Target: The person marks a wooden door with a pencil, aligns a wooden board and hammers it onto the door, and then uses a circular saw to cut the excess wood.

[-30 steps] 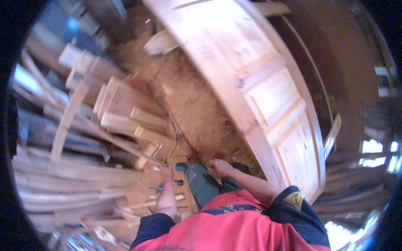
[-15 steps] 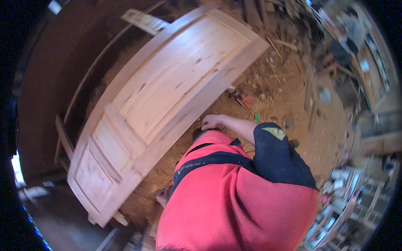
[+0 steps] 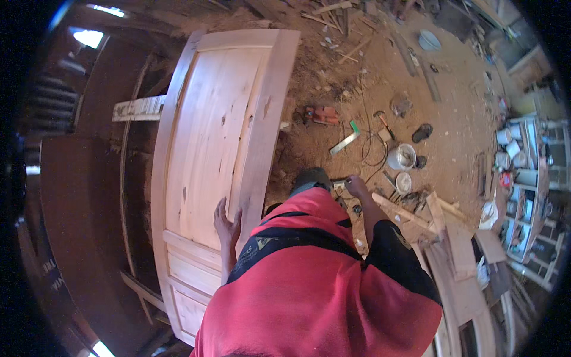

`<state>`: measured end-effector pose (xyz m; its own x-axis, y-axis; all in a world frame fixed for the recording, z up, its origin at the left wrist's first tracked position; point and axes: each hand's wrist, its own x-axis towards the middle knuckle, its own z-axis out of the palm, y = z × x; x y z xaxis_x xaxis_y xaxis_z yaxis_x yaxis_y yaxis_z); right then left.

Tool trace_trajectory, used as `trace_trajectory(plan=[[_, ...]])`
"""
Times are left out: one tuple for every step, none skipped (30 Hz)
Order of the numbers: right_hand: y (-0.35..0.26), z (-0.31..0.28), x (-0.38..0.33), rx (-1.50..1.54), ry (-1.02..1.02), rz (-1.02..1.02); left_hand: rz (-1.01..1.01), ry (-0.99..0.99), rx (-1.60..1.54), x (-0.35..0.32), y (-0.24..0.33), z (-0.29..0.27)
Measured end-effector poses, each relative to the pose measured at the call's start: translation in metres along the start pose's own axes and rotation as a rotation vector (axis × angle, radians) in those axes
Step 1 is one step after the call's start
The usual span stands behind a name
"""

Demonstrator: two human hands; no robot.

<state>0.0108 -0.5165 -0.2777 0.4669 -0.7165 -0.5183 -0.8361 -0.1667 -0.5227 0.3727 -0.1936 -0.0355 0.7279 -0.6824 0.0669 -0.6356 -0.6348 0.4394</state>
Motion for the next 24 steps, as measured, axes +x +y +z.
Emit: trace_trajectory(plan=[[-0.013,0.016,-0.016,0.048,-0.036,-0.055,-0.010,-0.041,-0.064,0.010,-0.009,0.000],[0.010,0.032,-0.029,0.057,-0.008,0.001,0.002,-0.110,-0.170,0.021,-0.009,0.017],[0.042,0.045,-0.032,0.255,-0.033,0.143,0.029,-0.198,-0.247,0.034,-0.001,0.039],[0.043,0.058,-0.041,0.372,-0.069,0.200,0.050,-0.216,-0.245,0.038,0.001,0.039],[0.045,0.070,-0.052,0.484,-0.098,0.271,0.057,-0.262,-0.160,0.037,0.009,0.042],[0.028,0.068,-0.062,0.417,-0.134,0.123,0.059,-0.296,-0.063,0.037,0.017,0.044],[0.014,0.060,-0.073,0.345,-0.167,-0.021,0.068,-0.317,-0.059,0.036,0.026,0.049],[0.008,0.049,-0.085,0.355,-0.161,0.001,0.060,-0.329,0.017,0.036,0.037,0.056],[0.002,0.038,-0.097,0.256,-0.119,0.025,0.064,-0.338,0.093,0.037,0.048,0.063],[0.003,0.031,-0.107,0.155,-0.076,0.055,0.092,-0.360,0.089,0.038,0.060,0.072],[0.006,0.023,-0.112,0.162,-0.058,0.081,0.106,-0.358,0.154,0.040,0.071,0.079],[0.012,0.014,-0.115,0.128,0.023,0.097,0.116,-0.348,0.217,0.041,0.077,0.086],[0.015,0.008,-0.120,0.091,0.100,0.110,0.136,-0.324,0.236,0.042,0.077,0.094],[0.019,0.006,-0.125,0.094,0.108,0.122,0.149,-0.330,0.233,0.044,0.075,0.100],[0.021,0.005,-0.128,0.125,0.159,0.124,0.133,-0.326,0.253,0.046,0.072,0.106],[0.022,0.004,-0.129,0.154,0.207,0.121,0.112,-0.319,0.275,0.047,0.069,0.111],[0.022,0.006,-0.126,0.157,0.207,0.121,0.113,-0.319,0.278,0.049,0.069,0.112],[0.020,0.010,-0.123,0.143,0.173,0.134,0.092,-0.353,0.405,0.053,0.069,0.113],[0.018,0.013,-0.117,0.126,0.137,0.142,0.071,-0.391,0.532,0.055,0.068,0.112],[0.023,0.018,-0.113,0.127,0.137,0.145,0.070,-0.419,0.591,0.055,0.071,0.115],[0.033,0.025,-0.106,0.081,0.079,0.162,0.079,-0.456,0.652,0.054,0.074,0.118],[0.045,0.032,-0.099,0.034,0.026,0.178,0.101,-0.446,0.639,0.053,0.077,0.121],[0.050,0.037,-0.089,0.298,0.038,0.201,0.110,-0.435,0.647,0.052,0.075,0.124],[0.050,0.039,-0.078,0.561,0.055,0.220,0.121,-0.416,0.650,0.052,0.073,0.126]])
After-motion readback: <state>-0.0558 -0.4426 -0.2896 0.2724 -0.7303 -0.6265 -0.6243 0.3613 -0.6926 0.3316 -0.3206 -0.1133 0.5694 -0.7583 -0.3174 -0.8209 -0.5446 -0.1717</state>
